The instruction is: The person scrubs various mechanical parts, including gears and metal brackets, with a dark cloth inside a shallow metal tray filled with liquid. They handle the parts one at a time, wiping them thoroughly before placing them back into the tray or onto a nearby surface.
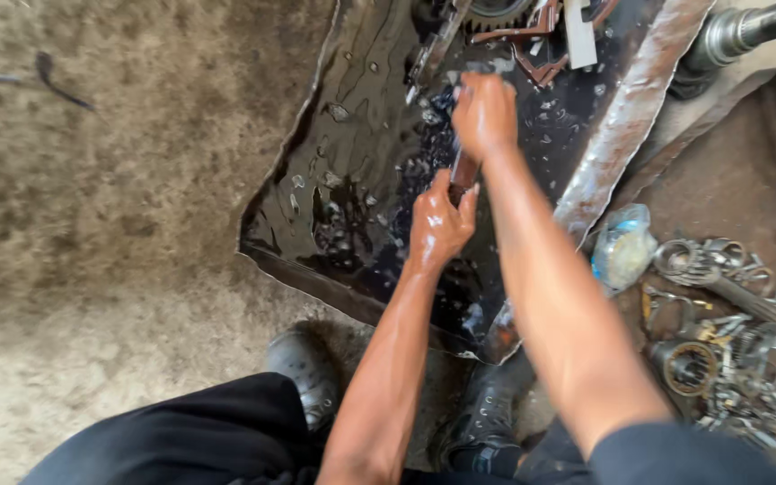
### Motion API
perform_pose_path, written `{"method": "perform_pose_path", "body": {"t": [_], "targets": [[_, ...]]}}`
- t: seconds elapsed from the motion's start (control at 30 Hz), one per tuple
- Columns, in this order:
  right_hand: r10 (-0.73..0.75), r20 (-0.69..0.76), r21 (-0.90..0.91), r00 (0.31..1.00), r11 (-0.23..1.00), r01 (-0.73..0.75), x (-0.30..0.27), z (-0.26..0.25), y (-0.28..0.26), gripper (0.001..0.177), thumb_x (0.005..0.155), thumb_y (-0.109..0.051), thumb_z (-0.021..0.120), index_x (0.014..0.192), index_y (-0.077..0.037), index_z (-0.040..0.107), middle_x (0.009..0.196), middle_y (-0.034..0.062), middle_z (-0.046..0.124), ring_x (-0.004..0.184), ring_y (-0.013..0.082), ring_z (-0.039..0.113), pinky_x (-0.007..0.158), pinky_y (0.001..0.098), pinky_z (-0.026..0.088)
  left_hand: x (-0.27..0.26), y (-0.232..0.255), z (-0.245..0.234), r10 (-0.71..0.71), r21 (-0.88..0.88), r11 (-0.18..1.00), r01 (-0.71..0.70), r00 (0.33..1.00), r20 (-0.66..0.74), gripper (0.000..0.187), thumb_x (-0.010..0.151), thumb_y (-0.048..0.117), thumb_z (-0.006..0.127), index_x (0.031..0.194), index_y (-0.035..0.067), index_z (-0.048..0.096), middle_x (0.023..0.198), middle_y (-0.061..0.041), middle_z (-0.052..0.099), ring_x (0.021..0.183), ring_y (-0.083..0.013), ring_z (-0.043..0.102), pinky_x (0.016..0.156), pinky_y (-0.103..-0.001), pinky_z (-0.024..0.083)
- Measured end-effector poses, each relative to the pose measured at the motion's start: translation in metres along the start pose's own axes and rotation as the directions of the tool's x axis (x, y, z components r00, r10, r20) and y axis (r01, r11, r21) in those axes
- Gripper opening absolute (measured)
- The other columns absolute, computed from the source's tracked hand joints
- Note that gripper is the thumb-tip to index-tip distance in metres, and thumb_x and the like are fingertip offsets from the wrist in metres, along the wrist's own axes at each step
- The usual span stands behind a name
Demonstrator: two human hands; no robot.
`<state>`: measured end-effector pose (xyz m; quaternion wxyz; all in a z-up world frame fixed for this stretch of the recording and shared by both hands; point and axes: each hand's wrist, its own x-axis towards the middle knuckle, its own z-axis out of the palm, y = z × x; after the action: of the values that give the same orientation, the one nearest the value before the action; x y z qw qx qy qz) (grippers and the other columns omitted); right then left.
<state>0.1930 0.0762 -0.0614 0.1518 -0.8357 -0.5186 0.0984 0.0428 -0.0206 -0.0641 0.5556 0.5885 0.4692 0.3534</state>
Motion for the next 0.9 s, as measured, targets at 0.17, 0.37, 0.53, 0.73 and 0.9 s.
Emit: {"method": "perform_pose_path", "body": {"t": [0.17, 0.37, 0.53, 0.73, 0.9], "targets": [[0.140, 0.131, -0.085, 0.982, 0.988, -0.129, 0.034, 0.006, -0.005, 0.026, 0.090, -0.017, 0.061, 0.107, -0.007, 0.077, 0.118, 0.0243, 0.067, 0.112, 0.0438, 0.062, 0.099, 0.0491, 0.049, 0.009, 0.014, -0.007, 0.050, -0.008, 0.999, -0.050, 0.999, -0.017, 0.023, 0.092, 0.018, 0.070, 0.096, 0.000, 0.055, 0.079, -0.029, 0.066, 0.082, -0.0509, 0.065, 0.066, -0.053, 0.052], [-0.315, -0.155, -0.100, 0.936, 0.948, 0.303, -0.116, -0.027, -0.019, 0.045, 0.105, -0.013, 0.053, 0.145, 0.008, 0.052, 0.153, 0.0323, 0.048, 0.144, 0.0508, 0.042, 0.119, 0.0494, 0.040, -0.009, 0.000, 0.001, 0.041, 0.006, 0.999, -0.041, 0.998, 0.037, 0.025, 0.095, 0.022, 0.065, 0.105, 0.000, 0.057, 0.089, -0.027, 0.069, 0.088, -0.0495, 0.066, 0.070, -0.054, 0.052], [-0.281, -0.197, -0.020, 0.939, 0.959, 0.283, -0.124, -0.034, -0.033, 0.045, 0.104, -0.009, 0.050, 0.145, 0.009, 0.052, 0.149, 0.0335, 0.050, 0.140, 0.0501, 0.045, 0.116, 0.0502, 0.041, -0.002, 0.002, 0.001, -0.037, -0.006, 0.999, 0.037, 0.998, 0.056, 0.031, 0.098, 0.028, 0.064, 0.111, 0.001, 0.058, 0.091, -0.029, 0.069, 0.094, -0.0497, 0.066, 0.077, -0.056, 0.052], [-0.061, -0.061, -0.137, 0.996, 0.989, 0.052, -0.008, 0.014, 0.026, 0.021, 0.097, -0.013, 0.059, 0.088, 0.001, 0.071, 0.096, 0.0277, 0.071, 0.095, 0.0479, 0.067, 0.084, 0.0539, 0.053, -0.012, 0.015, 0.000, 0.023, 0.028, 0.999, -0.024, 0.999, 0.035, 0.028, 0.090, 0.021, 0.068, 0.108, 0.002, 0.059, 0.089, -0.029, 0.070, 0.089, -0.0507, 0.067, 0.076, -0.056, 0.053], [0.117, -0.128, 0.004, 0.985, 0.993, -0.118, 0.041, 0.035, 0.034, 0.022, 0.081, -0.012, 0.064, 0.098, -0.007, 0.078, 0.096, 0.0256, 0.071, 0.091, 0.0455, 0.067, 0.081, 0.0514, 0.053, -0.005, 0.029, -0.009, -0.022, 0.071, 0.997, 0.018, 0.998, 0.067, 0.028, 0.091, 0.023, 0.069, 0.102, 0.000, 0.055, 0.084, -0.029, 0.069, 0.086, -0.0506, 0.066, 0.073, -0.055, 0.053]]}}
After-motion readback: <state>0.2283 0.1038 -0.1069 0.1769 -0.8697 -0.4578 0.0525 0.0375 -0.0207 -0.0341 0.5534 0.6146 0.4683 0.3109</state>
